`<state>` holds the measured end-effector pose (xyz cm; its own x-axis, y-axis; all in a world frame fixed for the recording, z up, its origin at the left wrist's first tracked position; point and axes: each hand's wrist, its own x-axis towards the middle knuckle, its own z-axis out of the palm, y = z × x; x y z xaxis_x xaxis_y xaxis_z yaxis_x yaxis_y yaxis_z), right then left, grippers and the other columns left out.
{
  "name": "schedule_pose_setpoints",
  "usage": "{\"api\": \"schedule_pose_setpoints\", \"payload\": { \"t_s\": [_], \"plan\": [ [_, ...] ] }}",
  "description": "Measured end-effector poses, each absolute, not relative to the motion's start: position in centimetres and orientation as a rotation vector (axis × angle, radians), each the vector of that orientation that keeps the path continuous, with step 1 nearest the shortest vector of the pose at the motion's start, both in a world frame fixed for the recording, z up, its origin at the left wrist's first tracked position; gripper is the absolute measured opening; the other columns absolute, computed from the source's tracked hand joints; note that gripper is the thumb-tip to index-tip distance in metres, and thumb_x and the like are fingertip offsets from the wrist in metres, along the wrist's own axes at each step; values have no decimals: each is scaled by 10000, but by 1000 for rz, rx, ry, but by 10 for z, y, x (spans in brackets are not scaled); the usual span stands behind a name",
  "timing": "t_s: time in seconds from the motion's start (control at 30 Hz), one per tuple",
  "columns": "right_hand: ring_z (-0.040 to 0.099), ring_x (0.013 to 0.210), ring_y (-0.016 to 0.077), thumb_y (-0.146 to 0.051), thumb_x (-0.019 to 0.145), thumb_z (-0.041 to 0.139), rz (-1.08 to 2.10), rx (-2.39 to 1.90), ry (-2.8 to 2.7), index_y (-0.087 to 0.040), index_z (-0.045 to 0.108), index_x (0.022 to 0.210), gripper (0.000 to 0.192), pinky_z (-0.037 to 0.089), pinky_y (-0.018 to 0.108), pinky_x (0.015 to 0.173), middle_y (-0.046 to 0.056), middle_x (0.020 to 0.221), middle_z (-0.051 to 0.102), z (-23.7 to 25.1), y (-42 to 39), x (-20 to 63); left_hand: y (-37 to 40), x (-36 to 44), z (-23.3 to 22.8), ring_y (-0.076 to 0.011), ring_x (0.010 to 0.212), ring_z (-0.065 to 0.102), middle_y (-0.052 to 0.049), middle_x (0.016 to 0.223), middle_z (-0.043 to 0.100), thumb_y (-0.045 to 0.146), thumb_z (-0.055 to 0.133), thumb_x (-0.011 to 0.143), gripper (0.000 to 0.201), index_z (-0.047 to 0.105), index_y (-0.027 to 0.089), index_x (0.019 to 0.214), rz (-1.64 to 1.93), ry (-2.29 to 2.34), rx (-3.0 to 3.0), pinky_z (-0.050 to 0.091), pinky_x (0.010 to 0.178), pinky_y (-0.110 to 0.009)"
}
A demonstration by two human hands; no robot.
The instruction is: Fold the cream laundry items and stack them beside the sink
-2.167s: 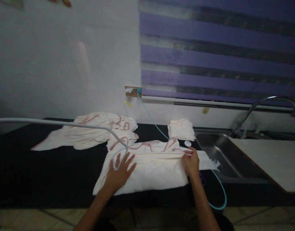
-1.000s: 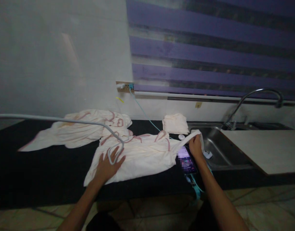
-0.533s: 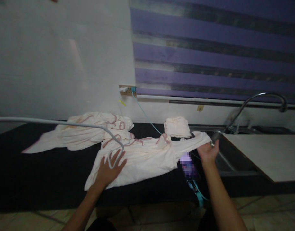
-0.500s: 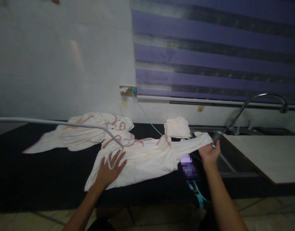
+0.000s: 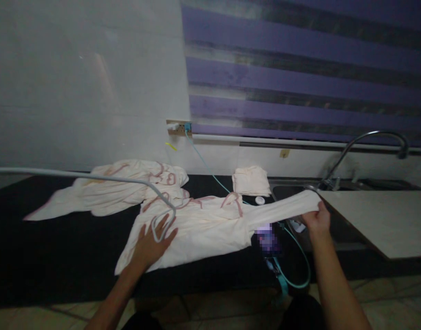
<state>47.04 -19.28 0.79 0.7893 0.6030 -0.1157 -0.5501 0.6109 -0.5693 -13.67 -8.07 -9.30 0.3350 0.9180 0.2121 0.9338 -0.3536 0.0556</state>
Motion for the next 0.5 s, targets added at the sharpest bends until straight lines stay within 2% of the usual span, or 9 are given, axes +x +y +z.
{"api": "schedule_pose_setpoints", "payload": {
  "t_s": [0.13, 0.23, 0.33, 0.4, 0.47, 0.5],
  "plan": [
    [709, 1197, 166, -370, 1097, 318, 669, -587, -227, -168, 735, 1112, 463, 459, 407, 1193, 94, 1233, 766, 28, -187, 449, -82, -135, -90, -374, 1623, 157, 31, 1745, 262, 525, 327, 1049, 607, 375, 369, 1633, -306, -1757, -2488, 114, 1295, -665],
    [702, 1203, 178, -427, 1069, 445, 653, -593, -375, -176, 722, 1135, 379, 484, 393, 1172, 94, 1226, 762, 46, -174, 411, -84, -131, -82, -362, 1623, 173, 29, 1734, 294, 546, 318, 1051, 616, 367, 364, 1637, -304, -1820, -2486, 126, 1298, -667],
    [678, 1243, 208, -488, 1018, 549, 584, -763, -615, -203, 686, 1225, 378, 492, 429, 1160, 72, 1217, 759, 48, -156, 360, -86, -131, -81, -376, 1626, 156, 16, 1733, 299, 535, 339, 1052, 607, 389, 354, 1629, -314, -1828, -2485, 148, 1293, -677],
    [634, 1308, 246, -545, 1027, 495, 521, -1006, -845, -187, 658, 1293, 475, 460, 472, 1179, 100, 1262, 737, 38, -144, 320, -86, -133, -85, -399, 1634, 99, -18, 1747, 262, 484, 342, 1059, 582, 432, 329, 1613, -369, -1731, -2489, 146, 1285, -697],
    [559, 1393, 284, -576, 1060, 346, 430, -1260, -1147, -155, 623, 1357, 585, 398, 520, 1212, 144, 1332, 699, 23, -134, 277, -85, -135, -89, -404, 1639, 58, -81, 1748, 249, 465, 355, 1059, 579, 490, 265, 1585, -491, -1625, -2472, 154, 1290, -683],
    [554, 1392, 307, -579, 1056, 355, 441, -1281, -1225, -140, 628, 1356, 597, 389, 536, 1211, 163, 1336, 694, 16, -131, 255, -84, -135, -90, -395, 1640, 71, -111, 1737, 274, 478, 368, 1057, 588, 516, 229, 1568, -558, -1580, -2471, 166, 1300, -658]
  ]
}}
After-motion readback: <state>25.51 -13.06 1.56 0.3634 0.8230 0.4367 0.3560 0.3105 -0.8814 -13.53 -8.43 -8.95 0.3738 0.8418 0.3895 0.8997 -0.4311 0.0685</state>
